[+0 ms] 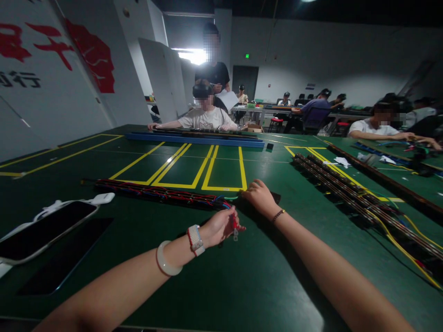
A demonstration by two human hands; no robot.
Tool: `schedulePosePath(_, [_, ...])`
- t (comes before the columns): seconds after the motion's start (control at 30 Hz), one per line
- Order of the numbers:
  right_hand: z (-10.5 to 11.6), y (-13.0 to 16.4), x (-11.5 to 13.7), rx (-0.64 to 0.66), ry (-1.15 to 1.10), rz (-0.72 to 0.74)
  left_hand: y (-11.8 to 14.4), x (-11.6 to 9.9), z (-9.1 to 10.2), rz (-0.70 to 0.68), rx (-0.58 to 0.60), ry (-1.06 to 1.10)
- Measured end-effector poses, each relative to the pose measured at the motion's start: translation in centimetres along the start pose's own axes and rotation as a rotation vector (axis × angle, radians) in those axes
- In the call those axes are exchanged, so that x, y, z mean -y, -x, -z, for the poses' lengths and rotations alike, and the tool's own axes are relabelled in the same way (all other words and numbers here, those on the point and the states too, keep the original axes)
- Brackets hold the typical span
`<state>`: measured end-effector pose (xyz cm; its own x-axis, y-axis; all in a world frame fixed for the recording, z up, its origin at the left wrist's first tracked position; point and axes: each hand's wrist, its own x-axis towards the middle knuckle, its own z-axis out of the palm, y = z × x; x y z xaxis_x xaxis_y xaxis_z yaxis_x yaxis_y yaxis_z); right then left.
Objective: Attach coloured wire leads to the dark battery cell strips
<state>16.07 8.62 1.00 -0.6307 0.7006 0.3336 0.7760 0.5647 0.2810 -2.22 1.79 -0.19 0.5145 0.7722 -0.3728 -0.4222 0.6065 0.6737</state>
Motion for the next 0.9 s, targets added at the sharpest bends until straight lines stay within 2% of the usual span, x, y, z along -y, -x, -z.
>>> schedulePosePath(0.1, [-0.1,0.9,0.5,-0.119,0.013,0.063,0.0,0.0,-0.1,-0.008,0.018,-0.005])
schedulePosePath(0.2, [0.5,2.1,1.4,-0.204,-0.080,0.146,0.2,0.0,-0.4,-0.002,0.007,-0.020])
schedulePosePath(0.33, [1.5,3.5,2.3,-0.182,-0.326,0.267,0.6,0.1,-0.8,-0.026,0.008,0.036])
schedulePosePath(0.4, [1.8,3.9,2.5,-0.160,-0.451,0.261,0.7,0.4,-1.0,-0.078,-0.019,0.098])
schedulePosePath(0.53, [1.8,3.6,3.0,-0.178,-0.661,0.097,0.4,1.0,-1.1,-0.135,-0.069,0.090])
schedulePosePath(0.63, [1.9,2.4,3.3,-0.195,-0.773,-0.153,0.1,1.3,-1.1,-0.159,-0.078,0.057])
schedulePosePath(0.7, [2.3,0.8,3.4,-0.150,-0.806,-0.314,0.0,1.4,-1.0,-0.154,-0.069,0.042])
schedulePosePath(0.77, [3.0,-1.2,3.5,-0.065,-0.767,-0.389,0.0,1.4,-0.9,-0.152,-0.052,0.021])
schedulePosePath(0.9, [4.6,-5.6,4.6,0.089,-0.497,-0.358,0.0,1.3,-0.8,-0.185,-0.045,-0.001])
